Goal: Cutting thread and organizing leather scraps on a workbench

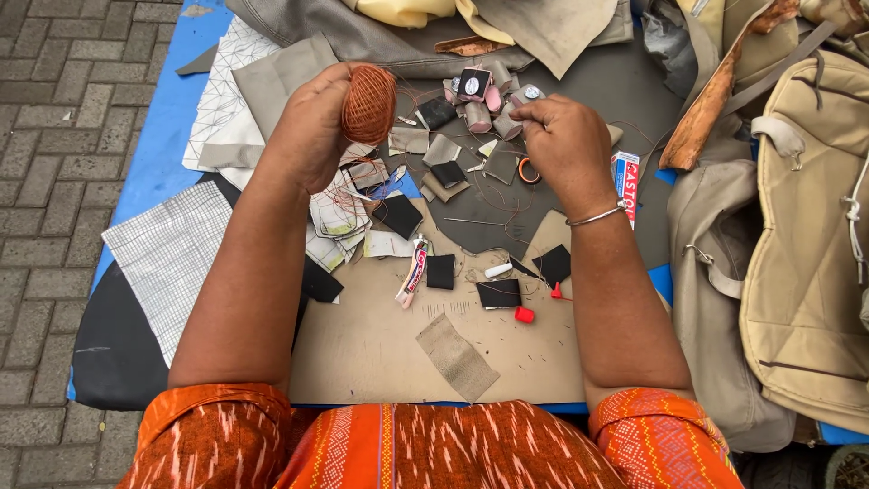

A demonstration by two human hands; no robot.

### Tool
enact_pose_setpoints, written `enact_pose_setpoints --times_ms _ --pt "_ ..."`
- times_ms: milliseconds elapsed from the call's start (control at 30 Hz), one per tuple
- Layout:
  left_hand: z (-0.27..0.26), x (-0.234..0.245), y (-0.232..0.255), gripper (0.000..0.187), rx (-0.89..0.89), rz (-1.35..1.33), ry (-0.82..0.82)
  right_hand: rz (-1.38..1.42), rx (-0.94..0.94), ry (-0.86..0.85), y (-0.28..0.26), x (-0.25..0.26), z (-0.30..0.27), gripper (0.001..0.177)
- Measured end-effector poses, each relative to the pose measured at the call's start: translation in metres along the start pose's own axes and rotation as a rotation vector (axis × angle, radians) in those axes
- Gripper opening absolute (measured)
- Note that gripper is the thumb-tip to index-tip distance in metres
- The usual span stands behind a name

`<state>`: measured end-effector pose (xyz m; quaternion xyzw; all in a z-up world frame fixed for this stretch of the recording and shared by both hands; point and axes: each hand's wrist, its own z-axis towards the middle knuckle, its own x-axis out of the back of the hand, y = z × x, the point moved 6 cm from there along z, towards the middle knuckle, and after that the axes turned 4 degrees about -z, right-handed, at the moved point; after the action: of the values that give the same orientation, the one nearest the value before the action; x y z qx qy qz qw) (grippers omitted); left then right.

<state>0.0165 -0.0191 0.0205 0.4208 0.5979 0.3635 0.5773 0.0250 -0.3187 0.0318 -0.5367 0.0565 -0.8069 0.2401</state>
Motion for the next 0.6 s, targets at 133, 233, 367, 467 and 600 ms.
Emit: enact_pose_setpoints --times_ms 133,233,367,467,600 --pt "-0.007 -0.003 0.013 0.033 -0.037 0.088 0.027 -0.29 0.056 -0.091 0.014 -0.009 -0.006 0.042" --pt "-0.008 -0.004 0.014 0.027 -0.044 0.066 -0.01 -0.537 -0.029 -0.334 0.01 -0.011 -0.012 0.017" --pt "-0.012 -0.012 0.011 0.032 -0.012 0.181 -0.04 -0.123 0.097 -0.274 -0.041 0.01 -0.013 0.042" --pt "-0.024 -0.028 0.012 0.036 0.032 0.361 -0.109 0.303 0.287 -0.129 -0.09 0.039 -0.022 0.056" --pt "-0.027 -0.043 0.004 0.027 -0.17 0.672 -0.296 0.515 0.413 -0.145 -0.119 0.049 -0.035 0.069"
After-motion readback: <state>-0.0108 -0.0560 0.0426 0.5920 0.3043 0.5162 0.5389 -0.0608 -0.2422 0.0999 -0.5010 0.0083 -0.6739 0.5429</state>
